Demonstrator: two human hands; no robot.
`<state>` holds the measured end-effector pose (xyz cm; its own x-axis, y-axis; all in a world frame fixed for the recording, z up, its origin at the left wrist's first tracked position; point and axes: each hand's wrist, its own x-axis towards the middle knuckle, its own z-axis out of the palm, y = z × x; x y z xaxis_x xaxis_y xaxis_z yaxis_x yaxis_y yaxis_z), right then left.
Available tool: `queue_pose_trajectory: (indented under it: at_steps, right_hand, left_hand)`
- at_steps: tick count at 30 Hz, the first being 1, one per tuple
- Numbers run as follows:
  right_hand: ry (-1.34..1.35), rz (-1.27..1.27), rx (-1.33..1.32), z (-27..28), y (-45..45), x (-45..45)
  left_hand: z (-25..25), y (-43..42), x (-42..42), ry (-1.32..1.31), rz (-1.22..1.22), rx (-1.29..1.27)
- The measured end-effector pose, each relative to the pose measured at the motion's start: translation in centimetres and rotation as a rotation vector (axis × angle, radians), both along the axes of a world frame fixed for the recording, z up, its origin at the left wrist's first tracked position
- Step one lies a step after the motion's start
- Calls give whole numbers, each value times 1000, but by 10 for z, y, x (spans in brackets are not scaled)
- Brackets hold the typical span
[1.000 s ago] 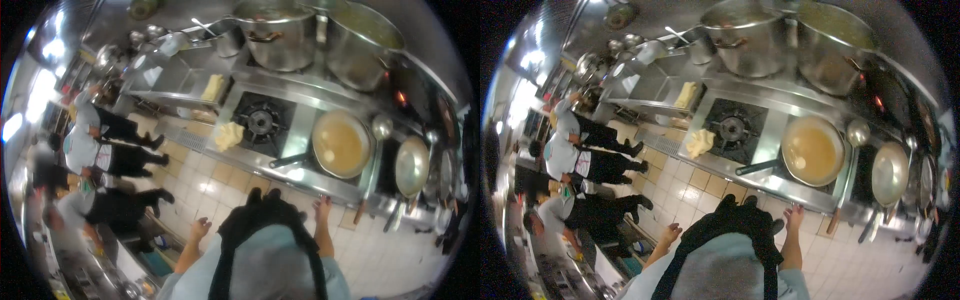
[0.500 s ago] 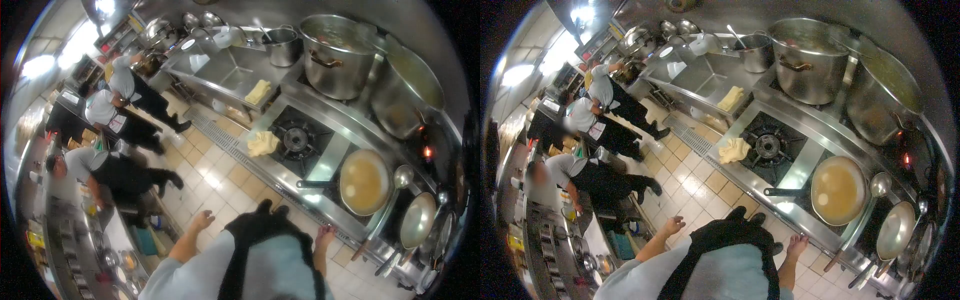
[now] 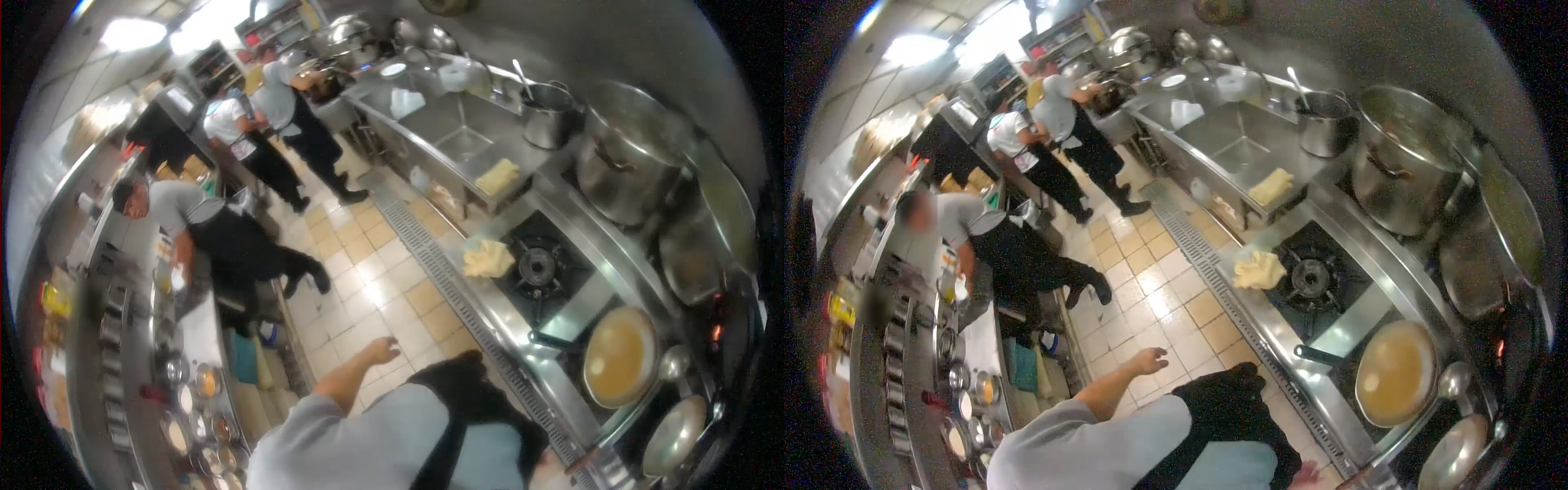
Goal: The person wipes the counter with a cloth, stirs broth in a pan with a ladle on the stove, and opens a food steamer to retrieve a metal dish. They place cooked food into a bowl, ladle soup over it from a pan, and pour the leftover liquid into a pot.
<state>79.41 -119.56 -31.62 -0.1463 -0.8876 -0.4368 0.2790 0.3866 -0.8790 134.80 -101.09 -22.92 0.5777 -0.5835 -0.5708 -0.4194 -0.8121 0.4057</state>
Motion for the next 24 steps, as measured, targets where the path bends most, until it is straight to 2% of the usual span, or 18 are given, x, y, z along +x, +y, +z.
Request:
queue_pose_trajectory:
  at_steps: [5, 13, 16, 17, 18, 20, 21, 22, 23, 24]
  right_hand:
    - [187, 11, -122, 20, -2, -30]
    - [306, 16, -255, 32, -11, -62]
    - [363, 38, -343, 27, -8, -78]
    - [482, 93, -470, 17, -5, -94]
    - [509, 67, -457, 5, -12, -102]
    - [-516, -166, -382, 2, -4, -114]
    - [-546, -292, -287, 91, -17, -52]
    - [-513, -272, -333, 106, -28, -41]
    - [-552, -363, -271, 123, -39, -27]
    - [-598, -464, -261, 134, -56, -8]
  left_hand:
    - [-9, -1, -23, 73, -13, 14]
    - [-38, 22, -26, 78, 8, 45]
    - [-44, 23, -26, 55, -27, 48]
    - [-44, 22, -26, 63, -42, 48]
    - [-36, 17, -28, 67, -15, 33]
    - [-42, 15, -35, 112, -90, 48]
    - [-53, 16, -31, 92, -61, 4]
    - [-59, 13, -31, 80, -39, -36]
    - [-62, 10, -32, 111, -135, -14]
    - [-53, 3, -35, 113, -90, -43]
